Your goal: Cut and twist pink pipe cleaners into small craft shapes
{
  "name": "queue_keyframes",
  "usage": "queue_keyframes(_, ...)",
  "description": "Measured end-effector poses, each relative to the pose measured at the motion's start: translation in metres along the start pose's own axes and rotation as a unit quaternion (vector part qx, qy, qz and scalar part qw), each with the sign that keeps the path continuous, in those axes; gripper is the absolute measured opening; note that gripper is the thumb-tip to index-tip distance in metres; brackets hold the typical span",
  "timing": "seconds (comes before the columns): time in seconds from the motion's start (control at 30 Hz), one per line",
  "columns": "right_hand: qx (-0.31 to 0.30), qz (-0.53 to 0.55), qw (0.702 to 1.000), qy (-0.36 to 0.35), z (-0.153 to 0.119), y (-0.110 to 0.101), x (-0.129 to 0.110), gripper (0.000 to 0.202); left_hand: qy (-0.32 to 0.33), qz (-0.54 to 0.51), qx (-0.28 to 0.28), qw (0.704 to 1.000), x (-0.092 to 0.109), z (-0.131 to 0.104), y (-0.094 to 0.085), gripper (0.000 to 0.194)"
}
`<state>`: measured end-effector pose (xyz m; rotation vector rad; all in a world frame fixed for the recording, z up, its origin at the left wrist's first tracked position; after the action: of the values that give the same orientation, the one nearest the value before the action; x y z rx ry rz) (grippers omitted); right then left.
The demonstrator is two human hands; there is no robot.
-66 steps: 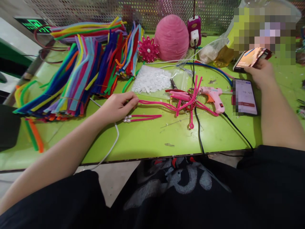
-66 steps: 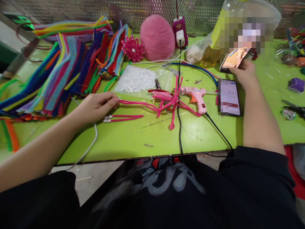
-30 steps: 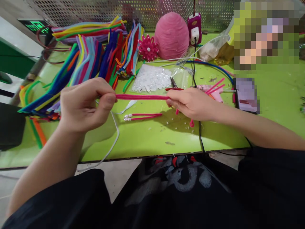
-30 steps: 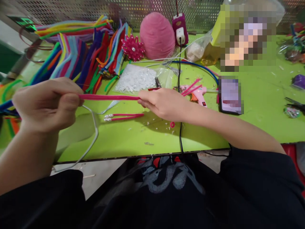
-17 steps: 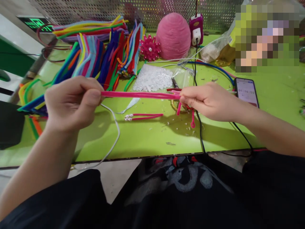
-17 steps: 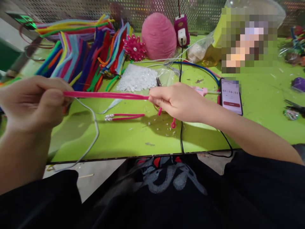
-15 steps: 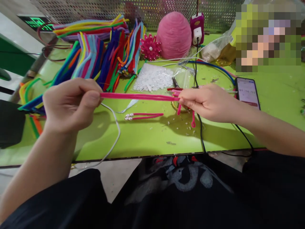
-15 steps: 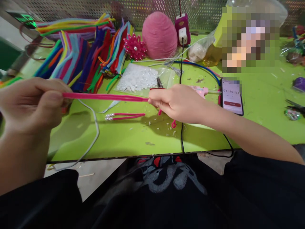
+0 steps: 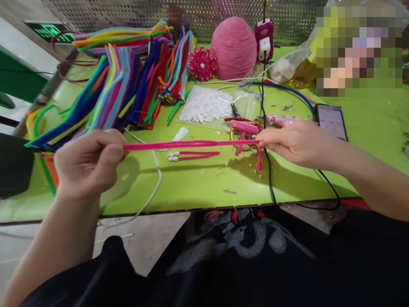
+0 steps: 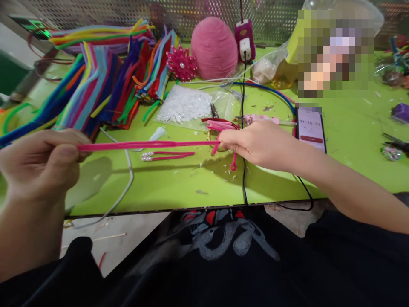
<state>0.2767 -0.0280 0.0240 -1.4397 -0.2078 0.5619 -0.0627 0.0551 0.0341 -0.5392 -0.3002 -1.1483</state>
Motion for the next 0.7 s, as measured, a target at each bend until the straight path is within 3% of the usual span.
queue_keyframes(0.13,-0.018,0.014,1.0,-0.007,-0.004,0.006,0.0,0.039,0.043,-0.08,-0.083,0.992,0.029,-0.006,0.019,0.045)
queue_keyframes(0.33,-0.096,0.059,0.993,0.017,-0.022,0.023,0.008,0.038,-0.034,0.006,-0.247,0.968,0.025,-0.031,0.042,0.022)
queue_keyframes(0.47,-0.11,0.02,0.993,0.025,-0.038,0.034,0.015,0.038,-0.048,0.044,-0.321,0.945,0.03,-0.048,0.052,0.022)
queue_keyframes(0.57,-0.092,-0.065,0.994,0.01,-0.049,0.039,0.017,0.039,0.021,0.082,-0.366,0.927,0.041,-0.059,0.062,0.022)
queue_keyframes(0.7,-0.035,-0.141,0.989,-0.033,-0.057,0.036,0.008,0.037,0.208,0.172,-0.397,0.877,0.059,-0.073,0.075,0.02)
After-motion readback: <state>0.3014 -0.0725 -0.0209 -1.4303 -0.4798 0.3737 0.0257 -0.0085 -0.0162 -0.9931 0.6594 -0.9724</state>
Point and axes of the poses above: each hand's wrist, its own z-axis towards the middle knuckle, its own y-axis out of the palm, x = y × z, the point moved 10 cm from there along z, towards the middle knuckle, and after that the axes turned 12 degrees about x, right-handed, at the moved point
